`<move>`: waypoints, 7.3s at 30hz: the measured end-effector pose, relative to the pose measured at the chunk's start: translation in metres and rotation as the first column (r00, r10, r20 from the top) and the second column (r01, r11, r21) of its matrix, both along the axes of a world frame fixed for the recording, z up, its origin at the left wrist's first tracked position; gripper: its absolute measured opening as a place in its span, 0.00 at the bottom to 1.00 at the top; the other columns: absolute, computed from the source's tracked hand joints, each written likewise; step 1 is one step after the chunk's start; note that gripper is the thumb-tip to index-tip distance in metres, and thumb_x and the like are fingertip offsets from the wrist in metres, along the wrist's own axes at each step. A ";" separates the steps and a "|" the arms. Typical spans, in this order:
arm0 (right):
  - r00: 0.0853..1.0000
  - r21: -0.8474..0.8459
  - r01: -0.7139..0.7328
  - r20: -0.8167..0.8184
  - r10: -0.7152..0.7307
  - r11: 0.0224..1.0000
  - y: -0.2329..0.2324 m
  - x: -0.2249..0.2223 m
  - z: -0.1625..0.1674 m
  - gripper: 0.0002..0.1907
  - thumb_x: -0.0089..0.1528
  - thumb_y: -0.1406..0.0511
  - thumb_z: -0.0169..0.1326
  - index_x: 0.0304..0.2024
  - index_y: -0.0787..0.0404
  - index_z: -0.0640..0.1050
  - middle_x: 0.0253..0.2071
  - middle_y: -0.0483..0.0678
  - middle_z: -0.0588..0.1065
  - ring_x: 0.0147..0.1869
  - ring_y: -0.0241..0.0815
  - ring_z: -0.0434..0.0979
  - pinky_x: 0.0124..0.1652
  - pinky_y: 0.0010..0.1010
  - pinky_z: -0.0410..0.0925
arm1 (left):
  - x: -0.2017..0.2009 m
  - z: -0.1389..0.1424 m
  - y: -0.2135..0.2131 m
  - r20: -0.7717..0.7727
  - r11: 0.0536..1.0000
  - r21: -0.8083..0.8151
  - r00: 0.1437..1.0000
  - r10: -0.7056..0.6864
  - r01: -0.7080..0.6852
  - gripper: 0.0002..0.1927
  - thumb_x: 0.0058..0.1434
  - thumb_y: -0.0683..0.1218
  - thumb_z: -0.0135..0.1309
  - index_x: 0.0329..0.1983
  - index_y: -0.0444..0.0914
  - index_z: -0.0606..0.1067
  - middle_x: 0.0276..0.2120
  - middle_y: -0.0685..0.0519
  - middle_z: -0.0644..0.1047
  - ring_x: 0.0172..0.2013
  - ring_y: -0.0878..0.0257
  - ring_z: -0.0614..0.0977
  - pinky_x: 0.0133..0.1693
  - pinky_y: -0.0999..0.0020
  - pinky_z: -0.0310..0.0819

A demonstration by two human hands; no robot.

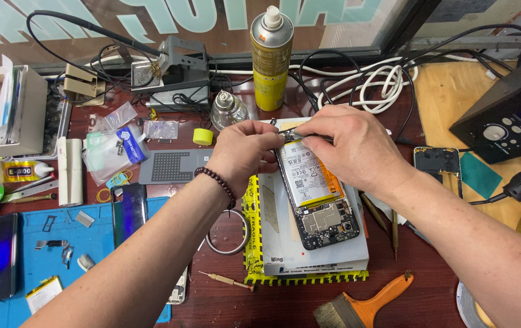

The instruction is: The person reassembles a smartphone by connecting internal ribbon cables, placing the battery, and fitting the back cover. They use a small metal spudger to align connectors and a spray can to clean a component before final assembly.

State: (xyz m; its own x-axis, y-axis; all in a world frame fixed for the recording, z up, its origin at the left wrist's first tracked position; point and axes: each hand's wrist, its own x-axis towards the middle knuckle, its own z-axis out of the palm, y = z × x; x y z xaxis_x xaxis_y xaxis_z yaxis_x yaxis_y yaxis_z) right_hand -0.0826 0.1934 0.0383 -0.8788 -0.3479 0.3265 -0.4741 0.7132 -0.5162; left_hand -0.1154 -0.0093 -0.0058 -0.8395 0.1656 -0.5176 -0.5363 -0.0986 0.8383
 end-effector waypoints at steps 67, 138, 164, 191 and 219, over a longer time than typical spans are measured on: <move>0.998 -0.112 0.023 0.061 -0.016 0.993 0.000 0.008 -0.006 0.09 0.57 0.69 0.59 0.41 0.61 0.84 0.36 0.50 0.78 0.40 0.50 0.81 0.39 0.37 0.72 | 0.014 -0.014 0.009 -0.160 0.986 -0.130 0.984 0.081 -0.102 0.08 0.57 0.41 0.62 0.39 0.33 0.79 0.30 0.52 0.81 0.26 0.67 0.81 0.27 0.71 0.80; 0.971 -0.182 0.174 0.198 -0.137 0.968 0.000 0.016 -0.015 0.07 0.58 0.67 0.60 0.38 0.61 0.83 0.35 0.50 0.78 0.36 0.47 0.82 0.37 0.34 0.73 | 0.014 -0.009 0.017 -0.052 0.985 -0.119 0.992 0.119 -0.124 0.05 0.56 0.40 0.61 0.34 0.35 0.77 0.28 0.52 0.79 0.24 0.64 0.79 0.28 0.66 0.81; 0.977 -0.154 0.172 0.155 -0.148 0.973 -0.002 0.017 -0.009 0.07 0.57 0.67 0.60 0.38 0.61 0.83 0.35 0.49 0.78 0.38 0.49 0.82 0.38 0.37 0.73 | 0.007 -0.011 0.007 -0.001 0.998 0.045 0.999 0.035 -0.035 0.05 0.58 0.39 0.59 0.36 0.35 0.75 0.29 0.51 0.80 0.26 0.63 0.81 0.30 0.66 0.81; 0.975 -0.123 0.178 0.157 -0.158 0.976 -0.006 0.018 -0.002 0.08 0.57 0.66 0.61 0.39 0.60 0.83 0.36 0.48 0.78 0.38 0.48 0.82 0.38 0.36 0.73 | 0.013 -0.005 -0.012 0.033 0.974 0.226 0.999 -0.016 0.008 0.10 0.61 0.35 0.54 0.46 0.35 0.76 0.37 0.49 0.81 0.35 0.59 0.83 0.39 0.64 0.81; 0.972 -0.119 0.185 0.166 -0.164 0.976 -0.008 0.019 -0.006 0.08 0.58 0.65 0.61 0.39 0.59 0.83 0.36 0.47 0.78 0.39 0.47 0.82 0.39 0.36 0.73 | 0.007 -0.002 -0.005 0.012 0.999 -0.008 0.999 -0.033 0.033 0.08 0.57 0.40 0.59 0.39 0.38 0.76 0.31 0.54 0.79 0.27 0.65 0.80 0.30 0.67 0.80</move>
State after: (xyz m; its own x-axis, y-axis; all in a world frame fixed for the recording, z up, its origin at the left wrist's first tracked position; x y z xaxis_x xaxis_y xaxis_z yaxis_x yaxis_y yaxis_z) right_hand -0.0634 0.1850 0.0322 -0.9653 -0.1476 0.2155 -0.2560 0.6981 -0.6687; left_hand -0.1079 -0.0141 -0.0078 -0.8273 0.1891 -0.5290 -0.5491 -0.0735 0.8325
